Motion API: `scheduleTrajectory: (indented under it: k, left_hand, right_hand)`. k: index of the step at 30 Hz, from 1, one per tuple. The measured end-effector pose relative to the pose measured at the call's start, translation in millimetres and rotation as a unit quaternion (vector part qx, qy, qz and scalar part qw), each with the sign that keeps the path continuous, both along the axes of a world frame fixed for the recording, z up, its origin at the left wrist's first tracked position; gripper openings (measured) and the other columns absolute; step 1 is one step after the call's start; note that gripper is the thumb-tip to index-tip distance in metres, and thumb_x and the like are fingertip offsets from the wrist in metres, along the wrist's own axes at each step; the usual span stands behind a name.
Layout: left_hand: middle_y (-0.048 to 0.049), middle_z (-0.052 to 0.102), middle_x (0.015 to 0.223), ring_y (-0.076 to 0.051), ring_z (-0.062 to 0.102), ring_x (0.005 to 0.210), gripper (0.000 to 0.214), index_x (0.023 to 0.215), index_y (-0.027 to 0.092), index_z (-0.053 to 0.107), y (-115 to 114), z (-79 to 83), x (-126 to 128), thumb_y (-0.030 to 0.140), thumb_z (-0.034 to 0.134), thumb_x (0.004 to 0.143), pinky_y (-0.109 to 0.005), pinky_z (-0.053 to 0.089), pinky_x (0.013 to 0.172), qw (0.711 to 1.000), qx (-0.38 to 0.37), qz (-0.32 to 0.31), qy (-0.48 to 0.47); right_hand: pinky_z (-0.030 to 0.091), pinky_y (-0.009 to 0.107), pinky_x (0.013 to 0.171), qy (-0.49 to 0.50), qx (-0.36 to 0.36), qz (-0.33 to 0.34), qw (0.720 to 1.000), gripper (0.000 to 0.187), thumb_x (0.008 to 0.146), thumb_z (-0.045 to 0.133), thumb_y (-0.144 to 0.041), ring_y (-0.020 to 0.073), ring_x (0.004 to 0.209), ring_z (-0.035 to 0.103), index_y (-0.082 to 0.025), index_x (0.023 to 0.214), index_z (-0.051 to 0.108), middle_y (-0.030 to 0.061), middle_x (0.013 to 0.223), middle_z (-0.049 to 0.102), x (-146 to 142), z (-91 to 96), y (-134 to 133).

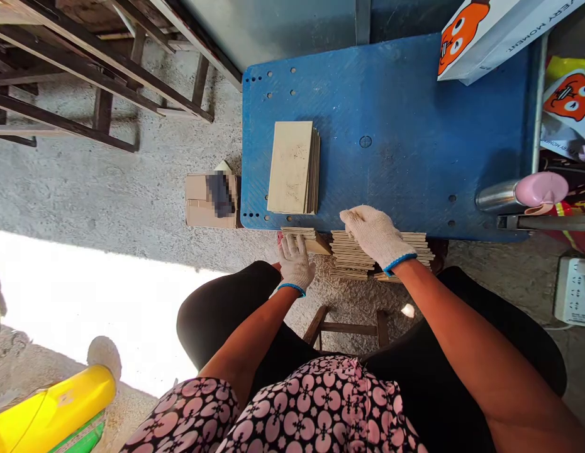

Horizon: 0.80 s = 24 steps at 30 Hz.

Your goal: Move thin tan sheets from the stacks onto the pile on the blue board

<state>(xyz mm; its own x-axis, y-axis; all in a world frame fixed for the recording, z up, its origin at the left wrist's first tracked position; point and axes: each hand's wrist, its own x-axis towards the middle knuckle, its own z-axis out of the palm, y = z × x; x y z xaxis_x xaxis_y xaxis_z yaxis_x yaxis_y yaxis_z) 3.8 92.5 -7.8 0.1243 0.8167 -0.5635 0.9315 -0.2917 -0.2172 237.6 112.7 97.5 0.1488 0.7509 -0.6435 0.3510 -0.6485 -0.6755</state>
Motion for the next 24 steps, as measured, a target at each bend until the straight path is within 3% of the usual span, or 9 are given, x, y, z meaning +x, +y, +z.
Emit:
scheduleTrajectory:
  k: [9, 13, 16, 19, 24]
  left_hand:
    - [-0.0267, 0.02, 0.167, -0.041, 0.016, 0.156, 0.085, 0.161, 0.002, 0.028, -8.7, 0.4, -12.0, 0.027, 0.064, 0.088, -0.055, 0.015, 0.126, 0.999, 0.018, -0.039, -0.001]
    - [-0.0181, 0.044, 0.157, -0.036, 0.029, 0.152, 0.059, 0.146, 0.01, 0.054, -6.9, 4.6, -17.0, 0.022, 0.059, 0.089, -0.051, 0.018, 0.127, 0.999, 0.033, -0.024, -0.028]
    - [-0.0128, 0.064, 0.134, -0.035, 0.047, 0.139, 0.036, 0.124, 0.02, 0.071, 2.5, 9.6, -17.3, 0.025, 0.056, 0.092, -0.051, 0.035, 0.119, 0.999, -0.044, 0.024, -0.017]
    - [-0.0137, 0.067, 0.128, -0.038, 0.059, 0.125, 0.036, 0.124, 0.029, 0.074, 11.3, 13.4, -15.9, 0.031, 0.056, 0.093, -0.047, 0.054, 0.094, 0.986, -0.144, 0.083, 0.019]
    - [-0.0144, 0.072, 0.121, -0.035, 0.069, 0.109, 0.041, 0.128, 0.03, 0.074, 26.6, 24.3, -10.3, 0.034, 0.057, 0.091, -0.043, 0.054, 0.088, 0.978, -0.187, 0.092, 0.025]
  right_hand:
    - [0.03, 0.031, 0.061, -0.012, -0.01, 0.029, 0.999, 0.035, 0.099, 0.051, -0.05, 0.0171, 0.067, 0.048, -0.023, 0.079, 0.062, 0.0013, 0.076, 0.064, -1.7, 8.6, -0.9]
    - [0.033, 0.031, 0.064, -0.023, -0.004, 0.039, 0.999, 0.031, 0.098, 0.054, -0.049, 0.0186, 0.072, 0.051, -0.024, 0.086, 0.066, 0.0027, 0.081, 0.067, -3.5, 2.4, -2.9]
    - [0.034, 0.031, 0.065, -0.029, 0.009, 0.048, 0.998, 0.031, 0.098, 0.054, -0.049, 0.0191, 0.076, 0.053, -0.024, 0.087, 0.067, 0.0037, 0.086, 0.069, -5.2, -4.4, -5.0]
    - [0.034, 0.031, 0.065, -0.04, 0.013, 0.065, 0.997, 0.031, 0.098, 0.054, -0.048, 0.0188, 0.076, 0.053, -0.024, 0.084, 0.066, 0.0039, 0.088, 0.07, -7.1, -7.1, -6.5]
    - [0.034, 0.031, 0.065, -0.058, -0.029, 0.12, 0.991, 0.03, 0.097, 0.056, -0.049, 0.0195, 0.076, 0.055, -0.023, 0.085, 0.066, 0.0054, 0.088, 0.07, -16.7, -7.9, -10.1]
